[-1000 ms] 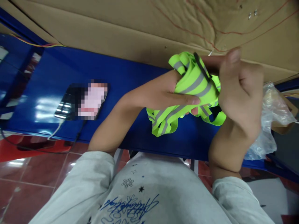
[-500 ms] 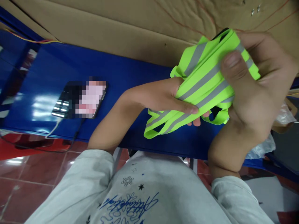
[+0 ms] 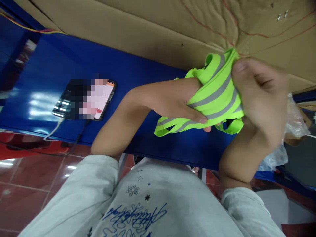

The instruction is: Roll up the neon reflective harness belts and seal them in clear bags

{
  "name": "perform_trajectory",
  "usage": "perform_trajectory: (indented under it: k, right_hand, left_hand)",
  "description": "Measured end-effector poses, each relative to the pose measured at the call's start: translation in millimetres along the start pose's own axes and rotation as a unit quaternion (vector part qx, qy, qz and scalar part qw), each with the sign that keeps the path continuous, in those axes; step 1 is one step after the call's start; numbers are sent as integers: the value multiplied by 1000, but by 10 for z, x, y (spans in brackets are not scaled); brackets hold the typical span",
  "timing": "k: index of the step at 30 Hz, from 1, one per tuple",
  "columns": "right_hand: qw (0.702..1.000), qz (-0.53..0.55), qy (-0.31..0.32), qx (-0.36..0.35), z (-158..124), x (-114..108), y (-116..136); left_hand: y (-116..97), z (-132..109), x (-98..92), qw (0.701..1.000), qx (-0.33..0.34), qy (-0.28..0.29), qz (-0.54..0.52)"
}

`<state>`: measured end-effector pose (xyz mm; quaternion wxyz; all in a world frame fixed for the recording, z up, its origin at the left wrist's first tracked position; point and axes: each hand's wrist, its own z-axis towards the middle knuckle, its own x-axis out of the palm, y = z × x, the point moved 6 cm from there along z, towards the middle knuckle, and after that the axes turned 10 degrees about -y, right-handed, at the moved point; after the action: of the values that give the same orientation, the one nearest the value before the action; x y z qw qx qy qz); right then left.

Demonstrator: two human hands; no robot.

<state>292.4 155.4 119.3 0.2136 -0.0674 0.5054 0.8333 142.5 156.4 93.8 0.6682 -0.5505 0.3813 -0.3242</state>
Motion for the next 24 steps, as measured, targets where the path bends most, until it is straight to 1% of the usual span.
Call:
perform_trajectory:
  k: [2,4,5,6,8,9,10,12,13,17,19,21,24]
  right_hand:
    - [1000,-20,5,-19,11,11,19]
    - [999,-19,-5,-47,15,-4,80]
    - [998,-32,10,-61,9,11,109]
    - [995,-55,45,-75,-2,49,129]
    - [980,-104,137,-98,-43,155,136]
    - [973,-115,169,-104,-61,196,129]
    - [971,-114,182,-108,-67,219,122]
    - [976,-98,161,-112,-52,222,122]
    - [978,-96,151,-112,-44,220,122]
    - [976,-122,122,-136,-32,192,146]
    - [977,-123,99,-144,-19,153,140]
    - [979,-124,69,-146,1,108,114]
    - [982,-109,27,-155,25,51,89]
  left_hand:
    - [0,16,4,1000,0,-10,-19]
    - [14,47,-29,999,5,-40,-26]
    - [21,63,-53,998,9,-57,-21]
    - [22,77,-77,997,19,-73,-10]
    - [15,91,-142,992,38,-117,27]
    - [15,89,-176,988,41,-142,44]
    - [22,80,-209,984,38,-168,52]
    - [73,58,-242,979,9,-200,29]
    - [114,50,-238,979,-11,-203,-1]
    - [264,65,-162,970,-53,-181,-150]
    - [322,97,-106,962,-69,-158,-212]
    - [359,133,-42,955,-88,-128,-253]
    - [380,192,30,953,-92,-102,-272]
